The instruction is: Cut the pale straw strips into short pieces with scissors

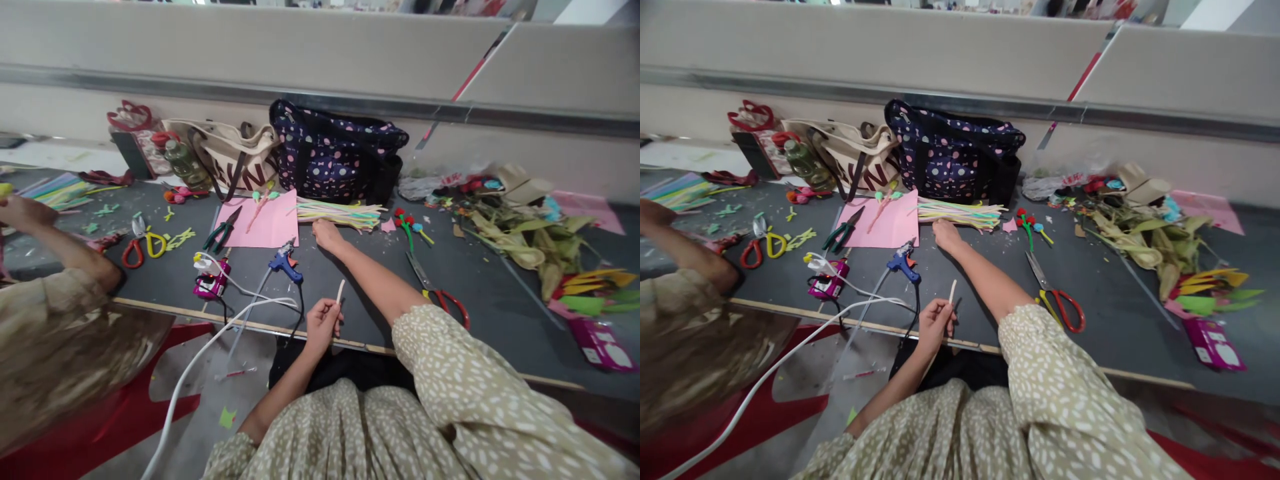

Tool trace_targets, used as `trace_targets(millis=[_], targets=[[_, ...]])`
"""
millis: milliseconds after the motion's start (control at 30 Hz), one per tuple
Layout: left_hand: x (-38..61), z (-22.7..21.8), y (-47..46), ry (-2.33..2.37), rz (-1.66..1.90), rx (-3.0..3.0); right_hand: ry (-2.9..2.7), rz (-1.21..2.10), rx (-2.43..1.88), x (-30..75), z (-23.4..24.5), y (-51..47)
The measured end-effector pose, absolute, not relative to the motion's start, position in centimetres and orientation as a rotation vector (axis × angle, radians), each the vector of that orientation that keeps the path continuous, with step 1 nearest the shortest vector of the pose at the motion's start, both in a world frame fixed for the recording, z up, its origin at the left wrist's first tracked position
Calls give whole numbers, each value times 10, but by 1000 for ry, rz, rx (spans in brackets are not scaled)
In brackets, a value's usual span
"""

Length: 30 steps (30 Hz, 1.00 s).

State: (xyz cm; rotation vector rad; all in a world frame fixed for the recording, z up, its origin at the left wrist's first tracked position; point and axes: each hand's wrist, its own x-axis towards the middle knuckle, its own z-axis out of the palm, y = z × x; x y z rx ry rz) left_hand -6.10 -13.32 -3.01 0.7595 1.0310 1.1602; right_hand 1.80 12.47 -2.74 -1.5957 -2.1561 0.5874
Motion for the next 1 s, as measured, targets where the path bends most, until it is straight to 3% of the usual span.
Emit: trace_targets(millis=[367,733,833,1000], targets=[[-63,-38,-132,1014,1172,759,-1776,751,-1513,71,-10,116],[-64,-41,-130,1025,1173,775,-1178,296,-1867,320,51,90],[-64,-40,-129,1033,1161,775,-1221,106,-2135,355,49,92],[-64,-38,-129,1077,1182,787,-1315,65,-2215,366,26,112]])
